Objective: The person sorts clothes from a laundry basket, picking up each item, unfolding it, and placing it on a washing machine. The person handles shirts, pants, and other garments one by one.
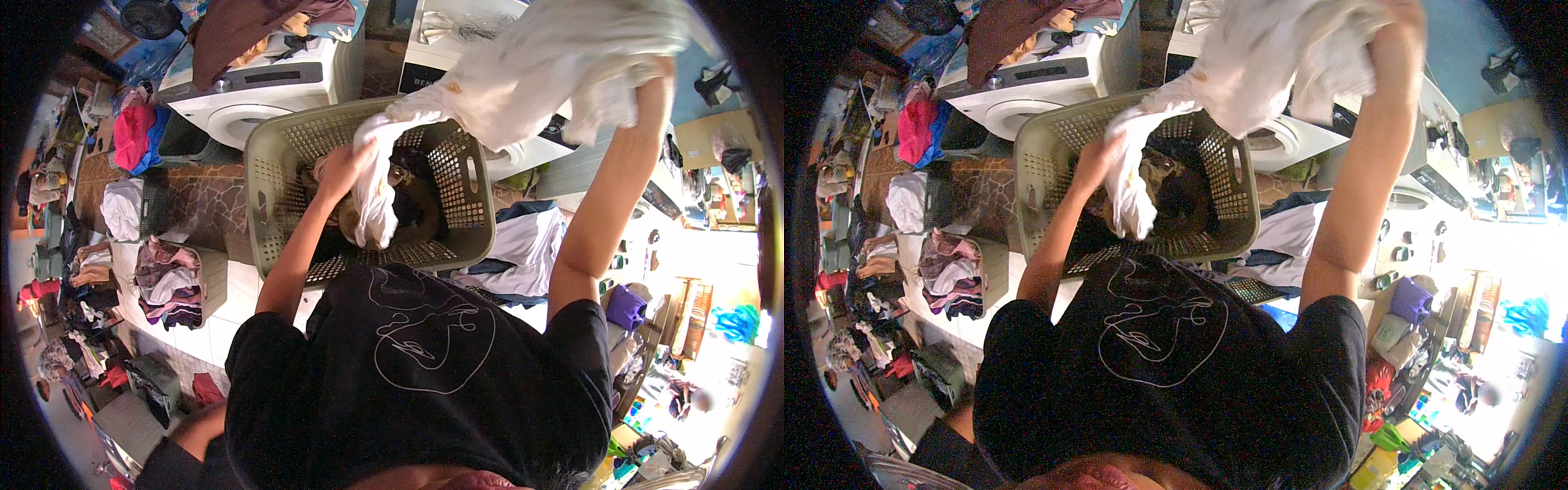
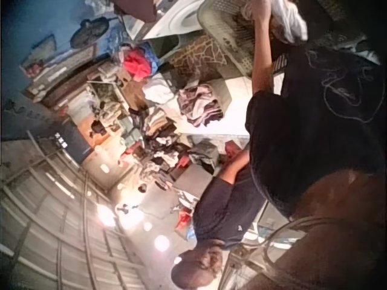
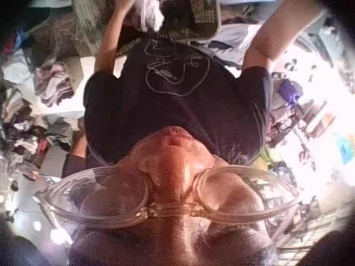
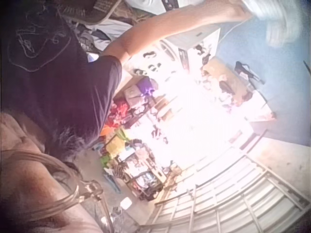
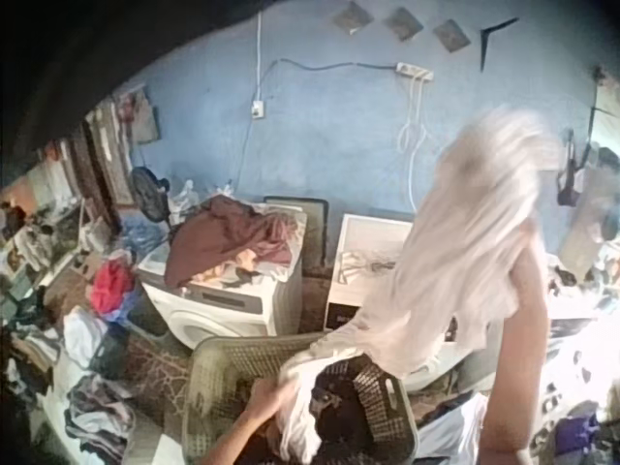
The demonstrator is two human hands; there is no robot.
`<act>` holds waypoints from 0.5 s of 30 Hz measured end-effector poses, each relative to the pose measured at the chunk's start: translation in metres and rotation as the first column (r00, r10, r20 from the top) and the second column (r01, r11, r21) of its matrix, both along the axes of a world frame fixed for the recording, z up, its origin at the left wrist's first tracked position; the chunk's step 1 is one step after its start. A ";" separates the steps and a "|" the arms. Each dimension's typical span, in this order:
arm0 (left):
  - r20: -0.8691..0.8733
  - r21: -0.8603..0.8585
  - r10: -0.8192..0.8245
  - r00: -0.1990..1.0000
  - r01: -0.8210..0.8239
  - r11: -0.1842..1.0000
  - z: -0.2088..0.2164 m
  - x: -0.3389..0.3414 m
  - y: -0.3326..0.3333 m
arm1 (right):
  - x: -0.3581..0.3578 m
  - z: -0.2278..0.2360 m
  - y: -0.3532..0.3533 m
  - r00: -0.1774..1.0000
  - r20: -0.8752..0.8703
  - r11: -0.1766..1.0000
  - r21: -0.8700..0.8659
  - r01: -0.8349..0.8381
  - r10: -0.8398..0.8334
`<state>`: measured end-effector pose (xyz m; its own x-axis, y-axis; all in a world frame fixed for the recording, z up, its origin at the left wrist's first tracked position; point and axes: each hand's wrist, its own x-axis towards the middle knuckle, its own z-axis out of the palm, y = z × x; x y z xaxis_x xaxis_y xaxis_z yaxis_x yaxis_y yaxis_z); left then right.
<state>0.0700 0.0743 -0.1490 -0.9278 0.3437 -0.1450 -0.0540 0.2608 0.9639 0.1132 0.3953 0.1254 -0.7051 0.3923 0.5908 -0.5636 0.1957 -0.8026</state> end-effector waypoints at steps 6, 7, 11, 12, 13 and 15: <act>0.508 0.807 -0.400 0.763 -0.259 0.531 0.103 0.014 0.008 | 0.031 -0.105 -0.065 0.636 0.747 0.655 0.382 -0.651 0.196; 0.509 0.848 -0.505 0.697 -0.306 0.433 0.105 0.017 0.010 | 0.037 -0.123 -0.074 0.528 0.777 0.675 0.187 -0.713 0.342; 0.162 0.788 -0.267 0.950 0.038 0.614 0.075 0.049 0.016 | 0.076 -0.183 -0.118 0.196 0.216 0.289 -0.633 -0.718 0.957; 0.002 0.617 -0.130 0.992 0.101 0.780 0.062 0.056 0.020 | 0.084 -0.196 -0.132 0.309 0.198 0.353 -0.715 -0.603 0.930; 0.384 0.722 -0.276 0.881 -0.100 0.684 0.052 0.050 0.023 | 0.087 -0.205 -0.137 0.347 0.335 0.477 -0.702 -0.529 0.876; 0.500 0.757 -0.334 0.799 -0.216 0.617 0.034 0.062 0.020 | 0.089 -0.223 -0.150 0.480 0.455 0.655 -0.611 -0.445 0.750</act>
